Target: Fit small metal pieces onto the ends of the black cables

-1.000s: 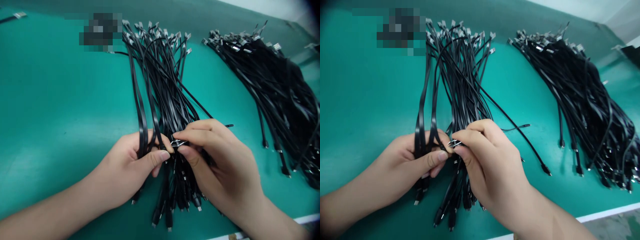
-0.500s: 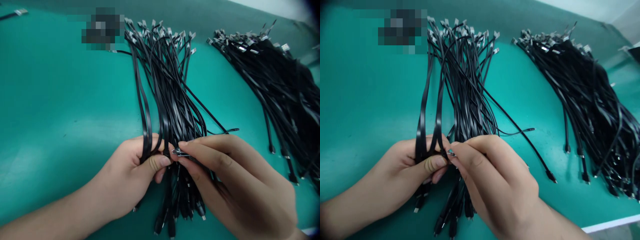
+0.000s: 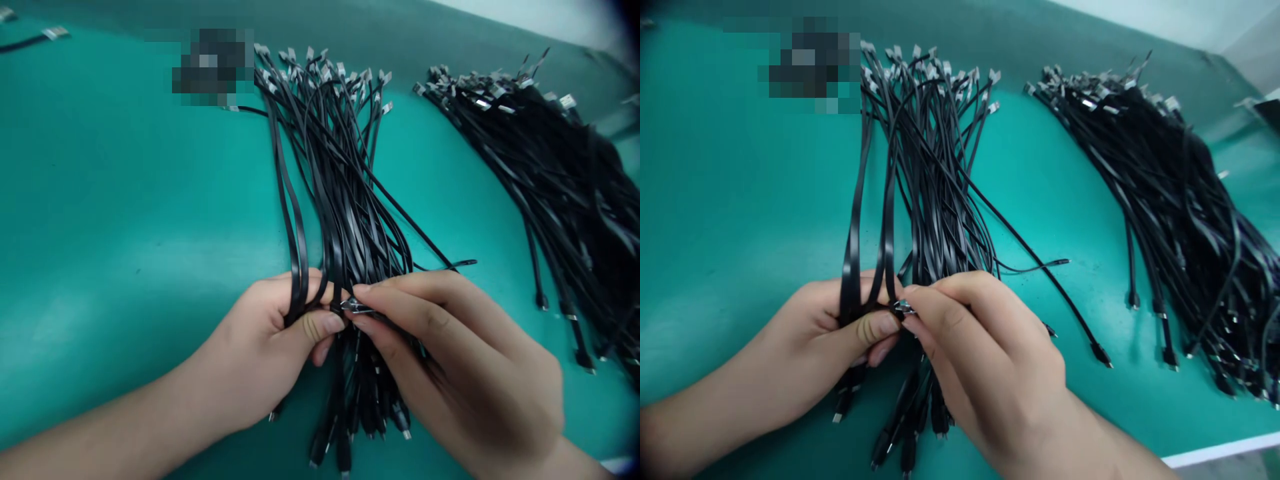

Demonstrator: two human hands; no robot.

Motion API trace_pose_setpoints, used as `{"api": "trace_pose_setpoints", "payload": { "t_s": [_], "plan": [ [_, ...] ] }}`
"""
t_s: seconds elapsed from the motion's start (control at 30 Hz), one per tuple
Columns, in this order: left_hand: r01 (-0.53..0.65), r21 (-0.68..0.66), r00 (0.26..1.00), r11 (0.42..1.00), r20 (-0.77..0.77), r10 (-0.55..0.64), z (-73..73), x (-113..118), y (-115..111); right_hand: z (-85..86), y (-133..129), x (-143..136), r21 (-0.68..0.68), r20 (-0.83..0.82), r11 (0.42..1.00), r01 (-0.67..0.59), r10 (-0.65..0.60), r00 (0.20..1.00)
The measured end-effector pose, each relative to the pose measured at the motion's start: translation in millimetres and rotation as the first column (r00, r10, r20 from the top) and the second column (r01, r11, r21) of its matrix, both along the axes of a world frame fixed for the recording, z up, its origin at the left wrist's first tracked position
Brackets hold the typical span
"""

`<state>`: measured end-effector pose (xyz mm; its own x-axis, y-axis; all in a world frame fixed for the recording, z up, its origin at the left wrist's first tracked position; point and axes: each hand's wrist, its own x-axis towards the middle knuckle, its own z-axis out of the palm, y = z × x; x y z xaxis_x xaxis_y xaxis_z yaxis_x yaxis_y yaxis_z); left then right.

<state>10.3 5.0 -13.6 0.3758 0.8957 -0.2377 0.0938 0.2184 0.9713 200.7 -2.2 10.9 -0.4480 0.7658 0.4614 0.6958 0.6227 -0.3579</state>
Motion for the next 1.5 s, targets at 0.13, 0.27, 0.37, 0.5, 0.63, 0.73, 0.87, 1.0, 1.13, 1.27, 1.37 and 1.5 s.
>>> {"api": "trace_pose_setpoints", "payload": {
  "t_s": [0.13, 0.27, 0.37, 0.5, 0.63, 0.73, 0.87, 1.0, 1.13, 1.27, 1.37, 1.5],
  "plan": [
    [-0.009, -0.110, 0.999, 0.994, 0.039, 0.013, 0.3, 1, -1, -2.8, 4, 4, 0.028, -0.057, 1.000, 0.005, -0.003, 0.998],
    [-0.037, -0.192, 0.996, 0.981, 0.074, 0.052, -2.2, 2, -2, -5.4, 14, 9, 0.003, -0.137, 1.000, 0.008, -0.008, 0.991],
    [-0.052, -0.181, 0.995, 0.982, 0.070, 0.066, -4.5, 5, -1, -6.2, 21, 12, -0.086, -0.241, 0.996, 0.002, -0.023, 0.970],
    [-0.124, -0.157, 0.992, 0.980, -0.004, 0.124, -5.2, 10, -2, -8.8, 28, 15, -0.131, -0.325, 0.991, 0.040, -0.081, 0.942],
    [-0.211, -0.064, 0.977, 0.975, -0.028, 0.210, -5.4, 14, -7, -8.4, 38, 18, -0.209, -0.434, 0.975, 0.080, -0.165, 0.886],
    [-0.280, -0.010, 0.960, 0.960, -0.007, 0.280, -6.7, 16, -9, 3.7, 40, 27, -0.266, -0.491, 0.958, 0.105, -0.228, 0.841],
    [-0.335, 0.007, 0.940, 0.942, 0.076, 0.334, -6.1, 13, -12, 28.5, 16, 55, -0.345, -0.470, 0.928, 0.143, -0.303, 0.829],
    [-0.311, -0.027, 0.938, 0.950, 0.153, 0.312, -1.8, 9, -13, 37.9, -22, 87, -0.477, -0.394, 0.868, 0.139, -0.353, 0.849],
    [-0.263, -0.011, 0.956, 0.965, 0.133, 0.262, 2.5, 8, -13, 26.8, -52, 114, -0.594, -0.359, 0.788, 0.159, -0.437, 0.825],
    [-0.229, 0.029, 0.972, 0.973, 0.053, 0.227, 3.7, 7, -13, 13.1, -76, 138, -0.654, -0.351, 0.730, 0.200, -0.527, 0.774],
    [-0.255, 0.051, 0.967, 0.966, 0.031, 0.254, 2.0, 6, -12, 1.1, -89, 146, -0.676, -0.363, 0.702, 0.224, -0.582, 0.727],
    [-0.273, 0.054, 0.962, 0.961, 0.039, 0.271, -0.7, 6, -10, -21.0, -93, 142, -0.707, -0.338, 0.664, 0.245, -0.621, 0.708]
  ]
}}
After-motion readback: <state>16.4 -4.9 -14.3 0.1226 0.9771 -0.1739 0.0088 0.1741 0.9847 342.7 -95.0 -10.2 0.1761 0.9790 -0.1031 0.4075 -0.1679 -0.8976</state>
